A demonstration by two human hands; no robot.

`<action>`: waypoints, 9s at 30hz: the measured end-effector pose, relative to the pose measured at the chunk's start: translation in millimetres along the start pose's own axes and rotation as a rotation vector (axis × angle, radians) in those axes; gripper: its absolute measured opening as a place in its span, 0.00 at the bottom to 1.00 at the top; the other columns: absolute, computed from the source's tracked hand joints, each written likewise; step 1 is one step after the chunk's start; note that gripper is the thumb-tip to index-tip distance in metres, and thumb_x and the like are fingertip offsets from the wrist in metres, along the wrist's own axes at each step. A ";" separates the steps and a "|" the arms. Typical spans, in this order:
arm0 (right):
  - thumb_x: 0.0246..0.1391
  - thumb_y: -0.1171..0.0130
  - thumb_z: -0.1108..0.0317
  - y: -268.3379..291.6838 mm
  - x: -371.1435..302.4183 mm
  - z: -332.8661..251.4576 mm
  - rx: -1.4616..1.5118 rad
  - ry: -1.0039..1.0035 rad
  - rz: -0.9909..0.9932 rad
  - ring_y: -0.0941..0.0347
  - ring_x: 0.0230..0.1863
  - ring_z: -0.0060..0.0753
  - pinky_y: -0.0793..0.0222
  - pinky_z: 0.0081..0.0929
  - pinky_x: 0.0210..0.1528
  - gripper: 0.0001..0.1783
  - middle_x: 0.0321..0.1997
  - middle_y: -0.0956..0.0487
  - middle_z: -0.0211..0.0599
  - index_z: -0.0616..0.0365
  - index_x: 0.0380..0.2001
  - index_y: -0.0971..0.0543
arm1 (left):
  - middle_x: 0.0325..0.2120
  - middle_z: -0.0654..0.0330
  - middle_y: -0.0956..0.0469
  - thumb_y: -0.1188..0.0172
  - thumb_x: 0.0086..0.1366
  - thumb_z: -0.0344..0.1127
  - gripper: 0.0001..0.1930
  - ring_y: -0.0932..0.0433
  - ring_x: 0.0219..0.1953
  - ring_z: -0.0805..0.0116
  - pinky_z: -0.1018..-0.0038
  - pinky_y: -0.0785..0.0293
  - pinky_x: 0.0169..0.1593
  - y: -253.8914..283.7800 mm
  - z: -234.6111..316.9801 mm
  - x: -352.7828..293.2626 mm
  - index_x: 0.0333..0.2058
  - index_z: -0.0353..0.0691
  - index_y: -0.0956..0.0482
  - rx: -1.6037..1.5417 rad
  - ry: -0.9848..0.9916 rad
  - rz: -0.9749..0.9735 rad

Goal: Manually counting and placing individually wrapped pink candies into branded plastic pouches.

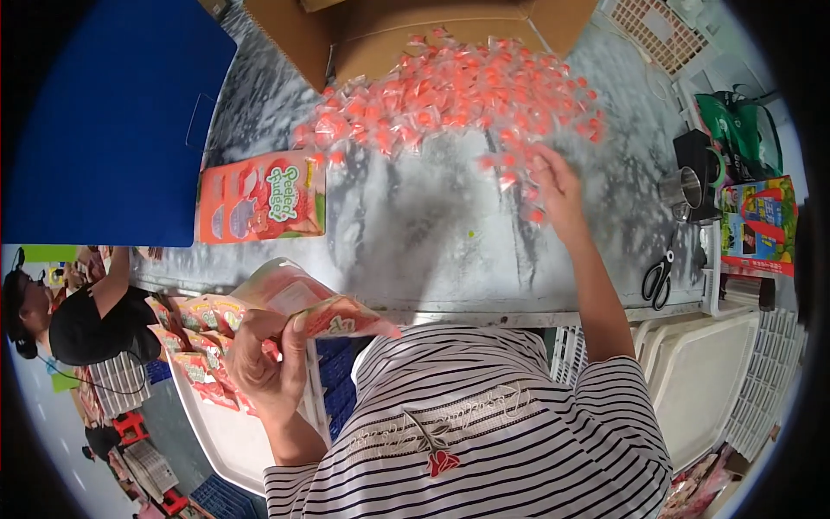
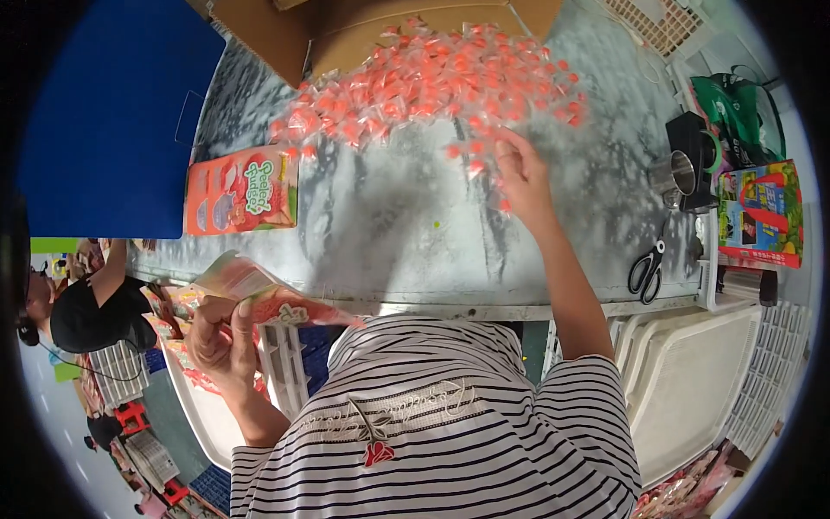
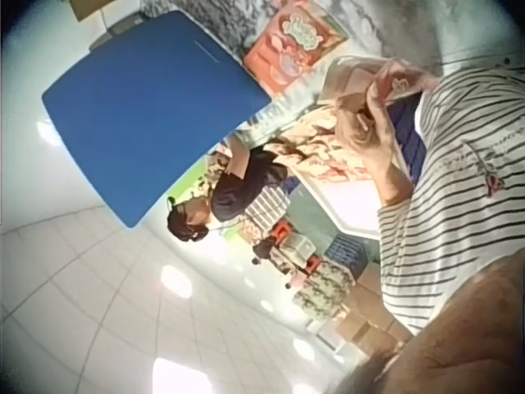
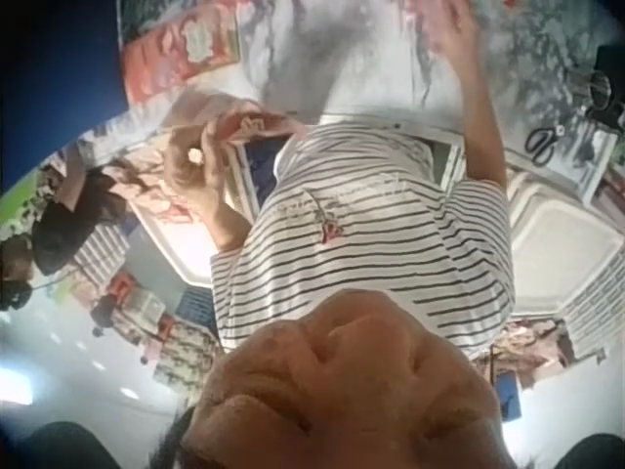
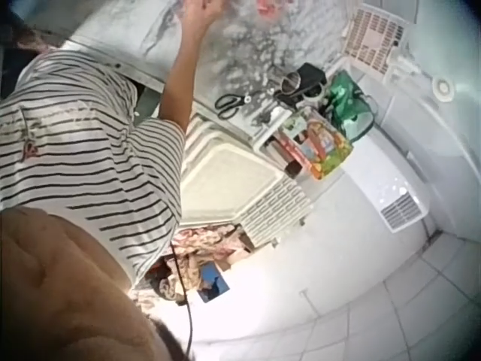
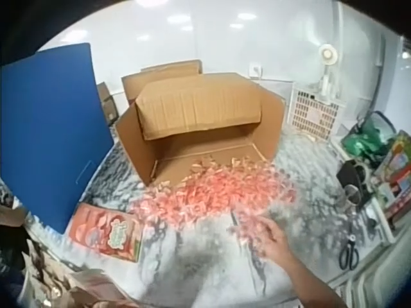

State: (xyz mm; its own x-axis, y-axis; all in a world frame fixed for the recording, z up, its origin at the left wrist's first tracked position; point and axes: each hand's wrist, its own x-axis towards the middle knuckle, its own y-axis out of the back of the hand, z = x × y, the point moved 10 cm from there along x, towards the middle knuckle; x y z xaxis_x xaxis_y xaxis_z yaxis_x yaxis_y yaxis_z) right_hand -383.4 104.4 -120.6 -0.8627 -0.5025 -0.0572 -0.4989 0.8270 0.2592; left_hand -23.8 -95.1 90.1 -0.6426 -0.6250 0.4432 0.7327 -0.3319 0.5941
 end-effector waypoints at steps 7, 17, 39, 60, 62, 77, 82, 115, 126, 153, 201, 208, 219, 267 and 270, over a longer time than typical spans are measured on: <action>0.66 0.53 0.65 45.5 -21.5 9.4 0.061 0.110 0.167 0.25 0.45 0.25 0.30 0.24 0.48 0.15 0.45 0.22 0.34 0.62 0.50 0.25 | 0.16 0.64 0.33 0.37 0.54 0.20 0.09 0.38 0.16 0.79 0.80 0.42 0.21 -15.3 -8.6 4.9 0.22 0.34 0.29 0.106 0.104 -0.131; 0.66 0.56 0.70 19.6 -54.5 22.7 0.003 0.152 0.158 0.29 0.49 0.21 0.34 0.21 0.51 0.14 0.51 0.25 0.33 0.61 0.51 0.27 | 0.17 0.58 0.31 0.35 0.52 0.22 0.09 0.37 0.15 0.67 0.72 0.40 0.21 -51.9 -21.7 -3.6 0.24 0.35 0.28 0.094 0.077 -0.263; 0.60 0.53 0.72 -89.1 -11.2 -50.0 -0.353 0.459 -0.130 0.27 0.39 0.37 0.31 0.28 0.44 0.12 0.39 0.23 0.42 0.60 0.43 0.23 | 0.18 0.55 0.30 0.34 0.53 0.25 0.06 0.31 0.18 0.60 0.69 0.35 0.23 -47.6 -38.4 -14.4 0.25 0.34 0.25 0.048 0.193 -0.250; 0.58 0.51 0.72 -182.7 -48.9 -80.2 -0.309 0.452 -0.662 0.39 0.61 0.45 0.43 0.37 0.63 0.14 0.56 0.30 0.44 0.61 0.45 0.24 | 0.18 0.55 0.30 0.34 0.53 0.24 0.08 0.29 0.19 0.60 0.69 0.34 0.24 -44.9 -42.8 -21.4 0.25 0.34 0.26 0.079 0.171 -0.240; 0.57 0.48 0.69 -196.5 -65.9 -101.0 -0.458 0.648 -0.636 0.40 0.62 0.46 0.43 0.39 0.64 0.14 0.57 0.31 0.45 0.61 0.45 0.24 | 0.18 0.54 0.29 0.34 0.53 0.25 0.08 0.29 0.19 0.59 0.68 0.33 0.25 -49.6 -39.0 -19.6 0.25 0.34 0.26 0.072 0.126 -0.252; 0.55 0.44 0.72 -60.3 -26.3 -61.9 -0.196 0.362 -0.254 0.35 0.61 0.35 0.44 0.30 0.64 0.24 0.59 0.29 0.42 0.60 0.56 0.31 | 0.18 0.54 0.29 0.34 0.53 0.26 0.08 0.28 0.19 0.58 0.68 0.33 0.25 -46.7 -45.0 -22.7 0.25 0.33 0.26 0.062 0.150 -0.239; 0.41 0.30 0.55 -87.3 -62.4 -67.7 -0.584 0.566 -0.368 0.48 0.69 0.47 0.51 0.42 0.68 0.47 0.68 0.42 0.48 0.57 0.63 0.39 | 0.18 0.53 0.30 0.33 0.53 0.26 0.09 0.28 0.19 0.57 0.67 0.33 0.25 -52.5 -43.9 -19.7 0.24 0.33 0.28 0.055 0.136 -0.254; 0.57 0.42 0.71 -134.3 -100.9 -188.3 -0.016 0.129 -0.883 0.30 0.27 0.10 0.34 0.14 0.26 0.12 0.28 0.21 0.28 0.66 0.42 0.23 | 0.23 0.54 0.29 0.34 0.51 0.28 0.10 0.27 0.25 0.53 0.62 0.31 0.29 -79.7 30.3 15.9 0.28 0.35 0.28 0.033 -0.249 -0.284; 0.60 0.43 0.65 -174.7 -92.8 -193.4 -0.023 0.151 -0.628 0.29 0.32 0.16 0.32 0.18 0.33 0.16 0.33 0.25 0.32 0.64 0.45 0.30 | 0.26 0.51 0.24 0.33 0.52 0.26 0.09 0.24 0.29 0.53 0.64 0.28 0.34 -87.5 43.4 3.1 0.29 0.32 0.25 -0.039 -0.292 -0.332; 0.60 0.63 0.34 -205.2 -166.3 -206.5 -0.362 0.367 -1.543 0.27 0.33 0.47 0.33 0.34 0.38 0.41 0.33 0.25 0.49 0.69 0.47 0.31 | 0.21 0.56 0.30 0.40 0.40 0.23 0.13 0.29 0.23 0.59 0.66 0.34 0.25 -55.8 59.7 -30.4 0.30 0.31 0.26 -0.134 -0.544 0.027; 0.57 0.43 0.76 -127.5 -123.9 -167.4 0.053 0.587 -0.347 0.27 0.27 0.21 0.32 0.19 0.30 0.04 0.30 0.21 0.36 0.67 0.34 0.23 | 0.28 0.61 0.26 0.42 0.64 0.29 0.06 0.29 0.30 0.76 0.81 0.33 0.37 -51.2 -62.0 -10.4 0.29 0.33 0.23 -0.444 0.184 -0.076; 0.60 0.45 0.72 -124.6 -102.5 -162.0 0.127 0.419 -0.376 0.39 0.26 0.12 0.43 0.15 0.28 0.08 0.25 0.27 0.24 0.63 0.27 0.24 | 0.27 0.61 0.26 0.42 0.65 0.31 0.08 0.28 0.30 0.75 0.77 0.31 0.38 -48.2 -64.4 -19.0 0.31 0.32 0.23 -0.618 0.259 -0.045; 0.56 0.45 0.75 -168.0 -111.5 -119.9 0.389 0.059 -0.727 0.24 0.35 0.19 0.29 0.18 0.40 0.11 0.35 0.18 0.34 0.68 0.41 0.20 | 0.29 0.65 0.26 0.43 0.65 0.30 0.07 0.30 0.30 0.80 0.82 0.32 0.35 -69.0 -70.0 -30.4 0.36 0.30 0.22 -0.968 0.385 -0.031; 0.62 0.48 0.66 -484.6 -301.2 -159.5 0.176 -0.001 -1.417 0.23 0.44 0.28 0.26 0.25 0.48 0.15 0.44 0.21 0.39 0.65 0.48 0.26 | 0.47 0.44 0.30 0.48 0.64 0.44 0.27 0.33 0.48 0.44 0.54 0.40 0.54 212.3 -342.7 -312.4 0.58 0.35 0.37 0.622 0.674 0.568; 0.63 0.49 0.65 -446.2 -238.6 -128.9 0.174 -0.033 -1.214 0.22 0.39 0.29 0.25 0.24 0.43 0.15 0.40 0.20 0.39 0.66 0.45 0.25 | 0.42 0.47 0.28 0.49 0.62 0.36 0.27 0.31 0.39 0.55 0.58 0.38 0.51 201.3 -338.2 -297.5 0.60 0.39 0.37 0.619 0.819 0.562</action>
State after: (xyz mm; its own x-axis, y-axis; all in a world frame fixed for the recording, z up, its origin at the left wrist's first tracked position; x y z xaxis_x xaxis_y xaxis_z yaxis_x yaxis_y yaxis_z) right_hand 55.7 -177.3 -98.4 0.1695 -0.9657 -0.1966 -0.9824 -0.1497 -0.1115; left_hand 390.7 -214.9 -149.2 0.2388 -0.9179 0.3168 0.4885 0.3955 0.7778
